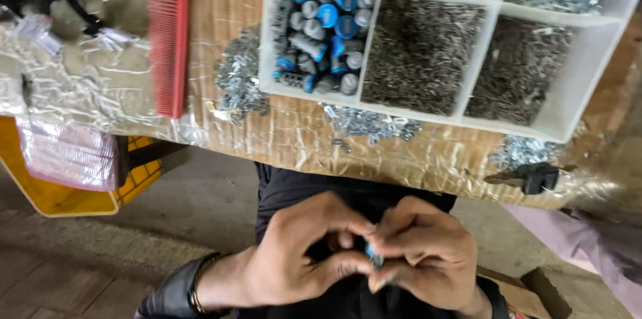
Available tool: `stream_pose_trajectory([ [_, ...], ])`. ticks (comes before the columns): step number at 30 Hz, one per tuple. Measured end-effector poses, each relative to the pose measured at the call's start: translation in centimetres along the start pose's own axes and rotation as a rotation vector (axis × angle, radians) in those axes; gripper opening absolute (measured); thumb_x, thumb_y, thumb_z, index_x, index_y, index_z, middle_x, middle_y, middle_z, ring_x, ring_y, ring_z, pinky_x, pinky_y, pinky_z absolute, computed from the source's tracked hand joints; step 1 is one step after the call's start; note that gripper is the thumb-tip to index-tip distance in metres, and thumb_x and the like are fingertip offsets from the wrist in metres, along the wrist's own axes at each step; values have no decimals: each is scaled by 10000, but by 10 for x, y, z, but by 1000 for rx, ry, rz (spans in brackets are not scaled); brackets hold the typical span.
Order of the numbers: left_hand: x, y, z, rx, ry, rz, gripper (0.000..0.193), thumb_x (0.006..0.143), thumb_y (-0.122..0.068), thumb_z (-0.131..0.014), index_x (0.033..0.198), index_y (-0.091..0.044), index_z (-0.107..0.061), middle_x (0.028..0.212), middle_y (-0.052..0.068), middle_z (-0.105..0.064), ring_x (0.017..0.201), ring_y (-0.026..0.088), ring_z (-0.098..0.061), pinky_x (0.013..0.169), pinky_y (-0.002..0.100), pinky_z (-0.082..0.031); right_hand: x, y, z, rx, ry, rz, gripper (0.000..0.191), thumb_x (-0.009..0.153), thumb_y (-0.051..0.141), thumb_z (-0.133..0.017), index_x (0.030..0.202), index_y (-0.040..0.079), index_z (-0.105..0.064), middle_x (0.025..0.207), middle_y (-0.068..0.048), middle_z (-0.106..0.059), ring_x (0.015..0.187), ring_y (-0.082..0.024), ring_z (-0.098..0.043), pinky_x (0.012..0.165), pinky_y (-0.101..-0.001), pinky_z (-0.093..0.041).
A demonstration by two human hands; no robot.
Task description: The person picks small metal pins from a compartment tray and inserts them one at a time into a blue-capped plastic connector body held in the other hand, pressing each pin into place, then sets the assembled connector aside and starts the next one. A coworker across the table handles similar parts.
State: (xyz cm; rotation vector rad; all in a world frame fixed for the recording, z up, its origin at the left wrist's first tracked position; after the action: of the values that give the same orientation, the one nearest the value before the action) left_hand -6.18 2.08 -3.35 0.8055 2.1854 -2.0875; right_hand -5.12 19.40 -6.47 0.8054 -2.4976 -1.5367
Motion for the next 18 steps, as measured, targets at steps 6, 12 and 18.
stream_pose_trajectory([
  [6,-1,-38,20,1084,-537,-473,468,738,-57,-813,1201,-95,-761,1066,43,-654,994,259,-587,845,348,-510,-8,-12,13,75,-238,-13,363,840,-47,-861,1172,-79,-717,1207,-244,-628,909,-258,-753,723,-382,-700],
  [12,-8,-39,31,1049,-421,-547,583,756,-145,-782,1332,-88,-713,1097,35,-625,999,239,-584,880,394,-500,-7,8,13,-25,-174,113,429,816,-71,-876,1212,-35,-715,1168,-234,-655,908,-268,-757,734,-390,-726],
  [18,-25,-25,78,1241,-739,-237,502,849,-250,-813,1283,-19,-711,1056,120,-603,923,298,-552,803,429,-458,13,5,3,-8,-270,97,392,824,-83,-854,1190,-54,-715,1205,-253,-649,929,-286,-752,724,-405,-708],
])
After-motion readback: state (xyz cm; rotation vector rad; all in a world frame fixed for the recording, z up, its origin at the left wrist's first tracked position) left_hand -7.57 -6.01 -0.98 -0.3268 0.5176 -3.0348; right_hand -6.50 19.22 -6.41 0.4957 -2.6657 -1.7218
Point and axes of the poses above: each hand's wrist, its own x-axis towards the middle knuckle, its own z-axis out of the back of the hand, y = z × x, the point moved 8 cm from there along x, towards the middle knuckle
